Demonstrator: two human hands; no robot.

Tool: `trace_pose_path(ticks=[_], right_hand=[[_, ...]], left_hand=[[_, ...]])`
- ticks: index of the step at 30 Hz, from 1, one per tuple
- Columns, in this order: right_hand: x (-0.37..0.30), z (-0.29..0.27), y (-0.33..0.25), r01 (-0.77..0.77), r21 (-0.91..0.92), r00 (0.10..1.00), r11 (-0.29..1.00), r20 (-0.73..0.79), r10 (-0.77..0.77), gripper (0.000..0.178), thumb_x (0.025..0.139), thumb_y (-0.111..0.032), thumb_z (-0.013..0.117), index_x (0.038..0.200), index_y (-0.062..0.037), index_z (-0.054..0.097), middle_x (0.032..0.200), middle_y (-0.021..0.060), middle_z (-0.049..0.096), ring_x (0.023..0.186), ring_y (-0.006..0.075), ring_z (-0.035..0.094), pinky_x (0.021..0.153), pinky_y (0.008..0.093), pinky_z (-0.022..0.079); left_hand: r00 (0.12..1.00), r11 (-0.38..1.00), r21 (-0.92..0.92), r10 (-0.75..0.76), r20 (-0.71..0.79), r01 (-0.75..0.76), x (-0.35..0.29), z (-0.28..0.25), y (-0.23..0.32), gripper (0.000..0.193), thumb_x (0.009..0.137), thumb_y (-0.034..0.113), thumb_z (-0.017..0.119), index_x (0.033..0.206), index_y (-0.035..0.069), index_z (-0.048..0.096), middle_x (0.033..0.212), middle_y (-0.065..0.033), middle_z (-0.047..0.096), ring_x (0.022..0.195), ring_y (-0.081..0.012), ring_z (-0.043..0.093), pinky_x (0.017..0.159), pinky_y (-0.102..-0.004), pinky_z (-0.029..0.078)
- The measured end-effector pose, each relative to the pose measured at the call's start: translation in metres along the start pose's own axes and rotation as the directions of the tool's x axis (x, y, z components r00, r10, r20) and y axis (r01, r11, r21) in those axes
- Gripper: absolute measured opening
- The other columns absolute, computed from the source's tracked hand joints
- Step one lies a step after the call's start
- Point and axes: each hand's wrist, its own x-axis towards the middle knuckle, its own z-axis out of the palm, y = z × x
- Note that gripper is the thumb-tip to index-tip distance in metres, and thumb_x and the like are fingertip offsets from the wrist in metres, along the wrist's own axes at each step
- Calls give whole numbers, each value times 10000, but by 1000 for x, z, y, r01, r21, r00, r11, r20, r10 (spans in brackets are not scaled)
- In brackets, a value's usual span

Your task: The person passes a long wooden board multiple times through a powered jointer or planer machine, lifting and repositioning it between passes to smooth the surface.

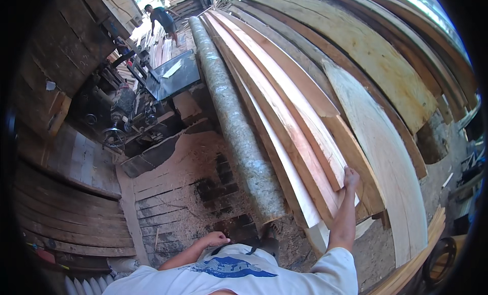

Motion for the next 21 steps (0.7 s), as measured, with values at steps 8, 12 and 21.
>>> trace_pose_path(ticks=[8, 12, 21], right_hand=[[-33, -14, -39, -26, -202, 997, 979, -72, 11, 497, 805, -447, 634, 907, 36, 692, 813, 171, 678, 759, 227, 643, 724, 340, 474], [-183, 1, -136, 20, 13, 1000, 1000, 15, -20, 448, 820, -392, 640, 880, 52, 659, 749, 166, 658, 738, 217, 627, 716, 337, 481], [-396, 117, -253, -168, 350, 723, 921, 679, -126, 448, 867, -405, 617, 956, 35, 614, 878, 107, 643, 791, 149, 583, 715, 311, 476]], left_hand=[[994, 797, -599, 19, -110, -82, 17, -36, 106, 491, 833, 488, 638, 1018, 35, 602, 833, -11, 572, 699, -86, 514, 619, -242, 448], [986, 339, -937, 161, -34, -88, 17, -56, 193, 837, 758, 625, 641, 1322, 63, 385, 1254, -113, 503, 1046, -249, 532, 894, -424, 446], [852, -77, -984, 493, -180, -163, -105, -172, 111, 701, 748, 172, 595, 1352, -53, 318, 1266, -241, 489, 1135, -342, 540, 1012, -450, 417]])
